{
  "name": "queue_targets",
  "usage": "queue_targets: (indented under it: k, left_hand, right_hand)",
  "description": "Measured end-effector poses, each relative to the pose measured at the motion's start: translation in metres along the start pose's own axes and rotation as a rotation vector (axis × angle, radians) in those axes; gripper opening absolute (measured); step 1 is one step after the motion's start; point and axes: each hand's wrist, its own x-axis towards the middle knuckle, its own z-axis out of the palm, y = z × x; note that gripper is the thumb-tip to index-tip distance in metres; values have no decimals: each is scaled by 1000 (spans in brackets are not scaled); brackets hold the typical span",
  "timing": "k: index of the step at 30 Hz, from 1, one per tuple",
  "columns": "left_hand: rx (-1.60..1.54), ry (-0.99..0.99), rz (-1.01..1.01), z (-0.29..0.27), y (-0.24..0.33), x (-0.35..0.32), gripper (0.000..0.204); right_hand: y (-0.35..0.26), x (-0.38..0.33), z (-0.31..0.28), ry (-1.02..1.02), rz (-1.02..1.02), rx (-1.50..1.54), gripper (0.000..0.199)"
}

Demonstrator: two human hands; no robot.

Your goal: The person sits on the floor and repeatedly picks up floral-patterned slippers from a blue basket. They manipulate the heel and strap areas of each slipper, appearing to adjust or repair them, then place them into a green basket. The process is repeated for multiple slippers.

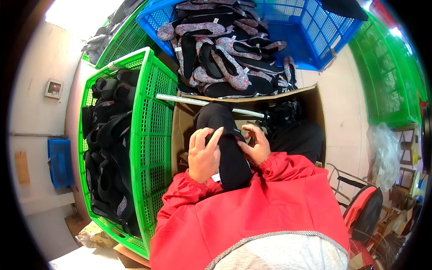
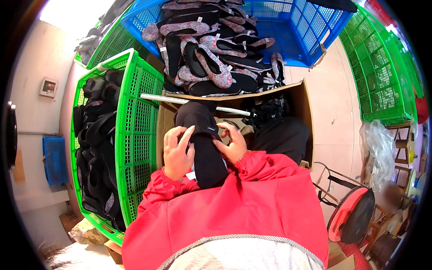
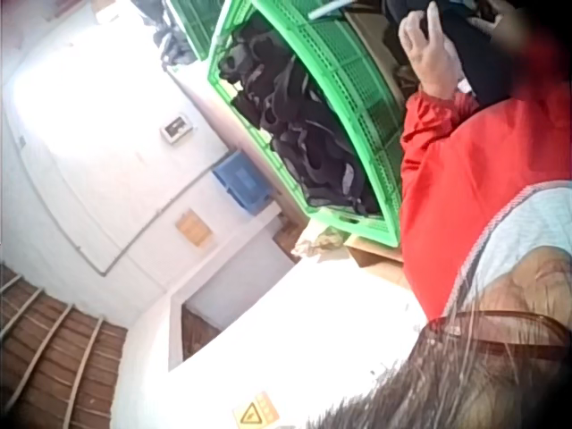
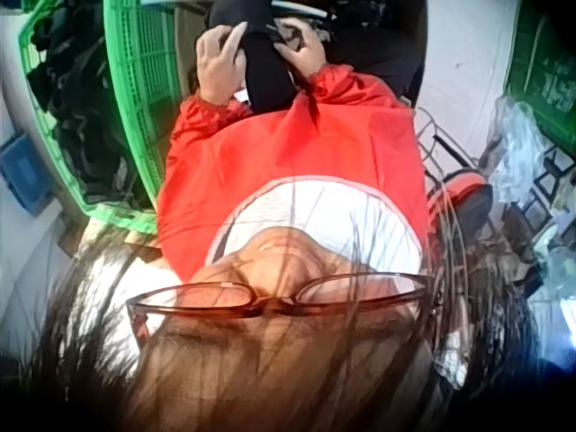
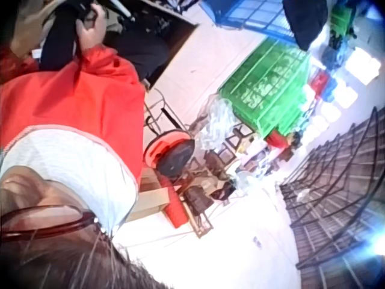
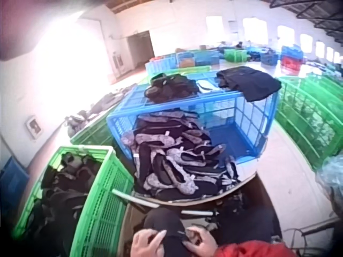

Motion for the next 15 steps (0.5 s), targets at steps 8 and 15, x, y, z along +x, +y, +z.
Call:
queue_targets:
  k: [8,15]
  left_hand:
    - [-76,-91,157,8,-17,32,25]
    - [-176,-216,70,18,-28,34,14]
  right_hand:
    - [-13,32,1,-166,-48,42,21]
    - [4,38,0,-339,207,232,12]
